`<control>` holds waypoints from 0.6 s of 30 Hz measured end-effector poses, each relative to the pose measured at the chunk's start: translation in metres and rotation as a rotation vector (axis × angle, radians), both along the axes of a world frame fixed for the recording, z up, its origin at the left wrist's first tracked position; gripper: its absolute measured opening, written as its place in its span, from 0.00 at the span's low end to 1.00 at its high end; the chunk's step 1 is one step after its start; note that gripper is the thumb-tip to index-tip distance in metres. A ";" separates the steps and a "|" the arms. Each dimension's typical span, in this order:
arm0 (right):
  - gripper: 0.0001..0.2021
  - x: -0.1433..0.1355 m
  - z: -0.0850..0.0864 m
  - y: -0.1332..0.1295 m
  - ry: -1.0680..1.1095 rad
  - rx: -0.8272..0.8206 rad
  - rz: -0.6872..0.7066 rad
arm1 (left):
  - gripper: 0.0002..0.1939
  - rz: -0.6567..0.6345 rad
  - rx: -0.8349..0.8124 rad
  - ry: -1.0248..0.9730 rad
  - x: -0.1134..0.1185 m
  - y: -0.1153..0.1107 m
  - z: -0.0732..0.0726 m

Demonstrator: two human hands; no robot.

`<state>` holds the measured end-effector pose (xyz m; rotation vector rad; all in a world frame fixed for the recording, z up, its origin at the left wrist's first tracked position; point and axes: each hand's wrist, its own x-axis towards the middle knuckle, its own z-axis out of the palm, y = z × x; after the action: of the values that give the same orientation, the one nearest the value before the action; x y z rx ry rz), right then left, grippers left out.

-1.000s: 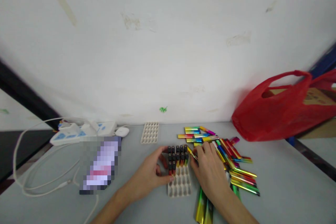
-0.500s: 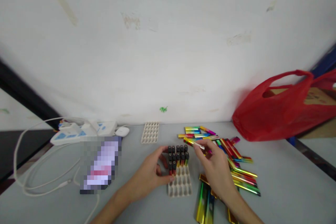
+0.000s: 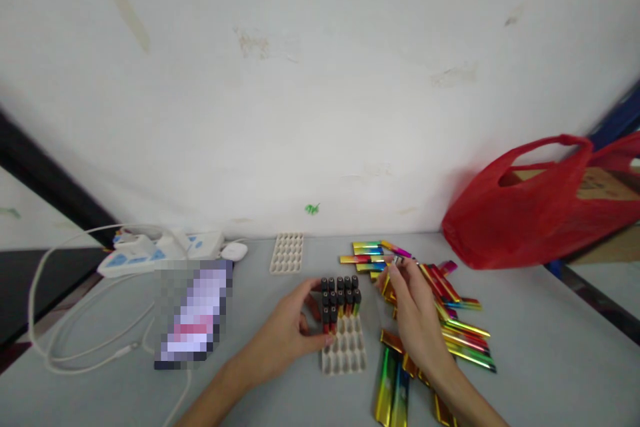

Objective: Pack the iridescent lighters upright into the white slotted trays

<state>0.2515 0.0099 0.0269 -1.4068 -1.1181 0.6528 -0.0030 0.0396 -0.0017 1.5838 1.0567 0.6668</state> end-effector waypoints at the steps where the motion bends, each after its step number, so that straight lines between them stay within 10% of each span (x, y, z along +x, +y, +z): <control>1: 0.18 0.000 0.000 0.000 0.046 -0.019 -0.005 | 0.44 0.002 0.002 0.002 0.000 0.000 -0.001; 18: 0.26 -0.010 0.017 -0.006 0.475 -0.218 0.179 | 0.45 0.007 -0.029 0.007 0.000 -0.002 0.003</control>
<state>0.2412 0.0042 0.0434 -1.2470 -0.8127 1.1971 -0.0028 0.0378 0.0016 1.5595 1.0730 0.6483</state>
